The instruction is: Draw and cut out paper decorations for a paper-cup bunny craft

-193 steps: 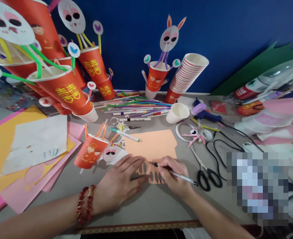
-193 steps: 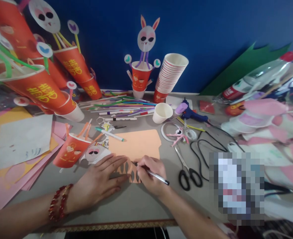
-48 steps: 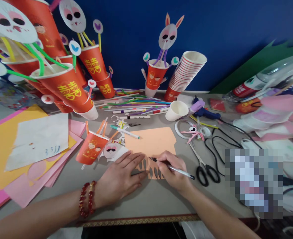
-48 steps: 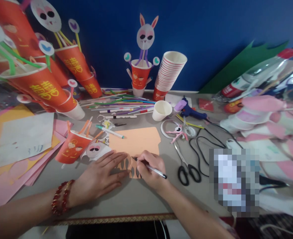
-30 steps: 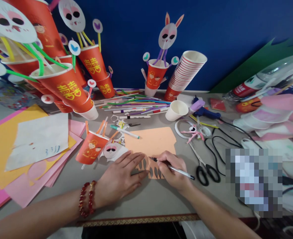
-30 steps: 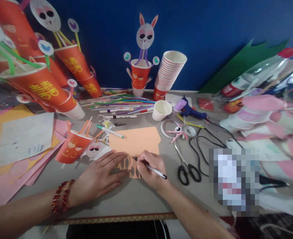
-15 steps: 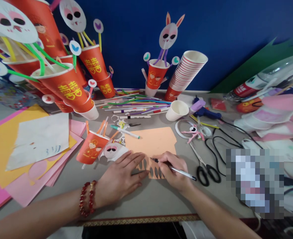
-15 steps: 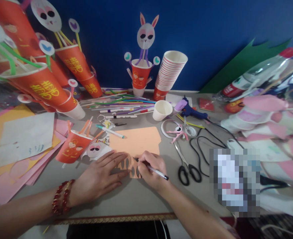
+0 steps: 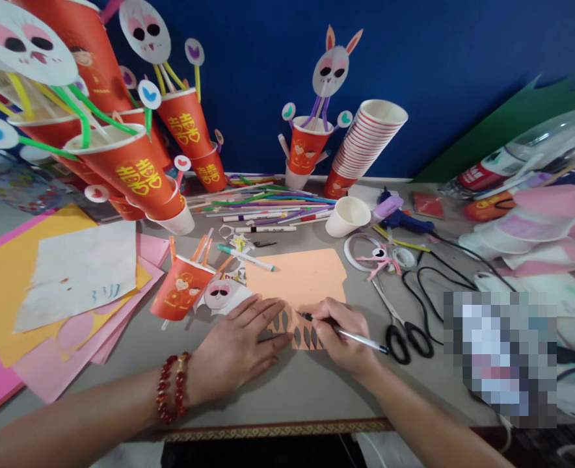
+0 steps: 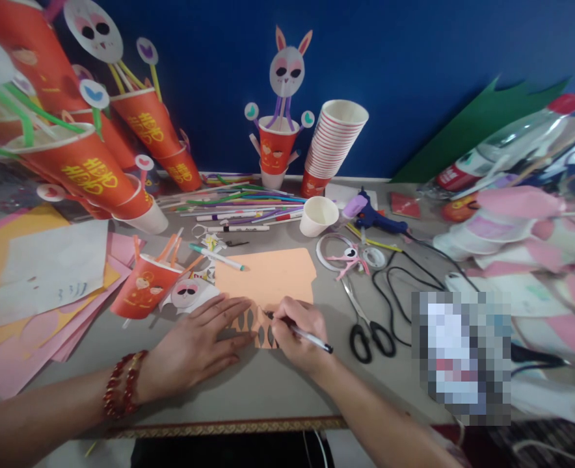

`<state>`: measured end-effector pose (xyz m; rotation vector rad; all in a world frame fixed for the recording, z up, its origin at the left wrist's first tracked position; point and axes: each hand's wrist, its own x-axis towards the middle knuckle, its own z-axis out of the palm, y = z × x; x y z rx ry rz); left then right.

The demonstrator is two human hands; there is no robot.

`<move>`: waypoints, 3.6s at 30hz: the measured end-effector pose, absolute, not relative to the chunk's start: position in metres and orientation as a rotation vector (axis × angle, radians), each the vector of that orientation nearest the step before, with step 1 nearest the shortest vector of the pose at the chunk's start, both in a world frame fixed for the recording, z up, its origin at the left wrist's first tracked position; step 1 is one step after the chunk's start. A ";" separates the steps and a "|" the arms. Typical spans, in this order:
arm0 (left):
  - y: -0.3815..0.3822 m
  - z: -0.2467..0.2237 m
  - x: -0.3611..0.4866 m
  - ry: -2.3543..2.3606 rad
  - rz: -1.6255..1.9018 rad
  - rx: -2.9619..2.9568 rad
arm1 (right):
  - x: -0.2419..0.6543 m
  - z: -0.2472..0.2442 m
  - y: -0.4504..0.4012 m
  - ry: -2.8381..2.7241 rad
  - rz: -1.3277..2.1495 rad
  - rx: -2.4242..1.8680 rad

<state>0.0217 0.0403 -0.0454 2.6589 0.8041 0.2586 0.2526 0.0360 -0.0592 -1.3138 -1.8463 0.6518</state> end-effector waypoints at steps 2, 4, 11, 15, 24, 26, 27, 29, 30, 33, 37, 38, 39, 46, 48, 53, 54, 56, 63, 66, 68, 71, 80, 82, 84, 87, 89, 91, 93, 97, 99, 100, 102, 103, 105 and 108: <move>0.040 -0.045 0.022 0.808 0.252 2.662 | 0.253 -0.060 0.036 -1.848 0.654 -1.307; 0.040 -0.045 0.022 0.811 0.247 2.666 | 0.253 -0.060 0.035 -1.848 0.661 -1.303; 0.041 -0.046 0.022 0.808 0.269 2.673 | 0.253 -0.058 0.036 -1.841 0.676 -1.296; 0.042 -0.045 0.023 0.807 0.265 2.678 | 0.252 -0.056 0.036 -1.835 0.677 -1.276; 0.041 -0.045 0.023 0.805 0.276 2.684 | 0.251 -0.053 0.035 -1.822 0.742 -1.257; 0.041 -0.046 0.023 0.808 0.270 2.678 | 0.251 -0.053 0.035 -1.828 0.747 -1.246; 0.042 -0.046 0.022 0.808 0.268 2.676 | 0.251 -0.053 0.035 -1.828 0.750 -1.240; 0.042 -0.046 0.022 0.807 0.266 2.672 | 0.252 -0.053 0.035 -1.826 0.757 -1.234; 0.042 -0.046 0.022 0.805 0.271 2.670 | 0.252 -0.053 0.034 -1.826 0.762 -1.234; 0.041 -0.046 0.022 0.804 0.295 2.669 | 0.252 -0.053 0.034 -1.829 0.778 -1.245; 0.041 -0.045 0.022 0.807 0.290 2.667 | 0.251 -0.052 0.034 -1.836 0.810 -1.236; 0.041 -0.045 0.022 0.807 0.284 2.667 | 0.251 -0.052 0.034 -1.837 0.810 -1.231; 0.041 -0.045 0.022 0.808 0.283 2.667 | 0.251 -0.052 0.034 -1.838 0.806 -1.226; 0.041 -0.045 0.022 0.809 0.249 2.664 | 0.258 -0.063 0.032 -1.721 0.840 -1.211; 0.041 -0.045 0.022 0.804 0.258 2.663 | 0.261 -0.067 0.033 -1.666 0.823 -1.265; 0.040 -0.048 0.021 0.803 0.277 2.659 | 0.267 -0.066 0.036 -1.567 0.958 -1.359; 0.040 -0.048 0.021 0.807 0.276 2.659 | 0.267 -0.064 0.036 -1.552 1.009 -1.369; 0.039 -0.050 0.021 0.813 0.280 2.663 | 0.268 -0.061 0.036 -1.552 1.102 -1.383; 0.039 -0.052 0.022 0.817 0.311 2.674 | 0.271 -0.063 0.030 -1.739 0.940 -1.417; 0.039 -0.049 0.022 0.823 0.306 2.667 | 0.271 -0.068 0.028 -1.764 0.704 -1.372; 0.039 -0.048 0.023 0.825 0.297 2.661 | 0.271 -0.069 0.028 -1.774 0.628 -1.344; 0.039 -0.049 0.023 0.827 0.303 2.658 | 0.269 -0.068 0.030 -1.800 0.622 -1.329; 0.039 -0.049 0.023 0.823 0.296 2.652 | 0.268 -0.068 0.034 -1.850 0.668 -1.380; 0.039 -0.049 0.023 0.821 0.305 2.658 | 0.268 -0.069 0.033 -1.851 0.683 -1.396; 0.040 -0.049 0.023 0.825 0.312 2.661 | 0.268 -0.068 0.033 -1.858 0.694 -1.403; 0.039 -0.049 0.023 0.825 0.302 2.658 | 0.268 -0.067 0.033 -1.858 0.696 -1.396; 0.039 -0.049 0.023 0.827 0.296 2.656 | 0.268 -0.066 0.034 -1.854 0.690 -1.386; 0.039 -0.050 0.023 0.827 0.297 2.656 | 0.268 -0.067 0.034 -1.856 0.685 -1.383; 0.038 -0.050 0.022 0.825 0.299 2.654 | 0.268 -0.067 0.034 -1.860 0.687 -1.384; 0.038 -0.050 0.022 0.825 0.305 2.652 | 0.269 -0.068 0.034 -1.868 0.692 -1.381; 0.039 -0.049 0.022 0.822 0.316 2.656 | 0.268 -0.067 0.034 -1.873 0.693 -1.385; 0.039 -0.049 0.022 0.821 0.323 2.658 | 0.268 -0.067 0.034 -1.872 0.693 -1.390; 0.039 -0.049 0.022 0.823 0.332 2.661 | 0.267 -0.066 0.034 -1.871 0.692 -1.390; 0.039 -0.048 0.022 0.826 0.334 2.662 | 0.267 -0.066 0.034 -1.872 0.693 -1.389; 0.039 -0.048 0.022 0.827 0.335 2.663 | 0.267 -0.065 0.034 -1.872 0.702 -1.387; 0.039 -0.048 0.022 0.826 0.327 2.661 | 0.268 -0.065 0.033 -1.869 0.715 -1.378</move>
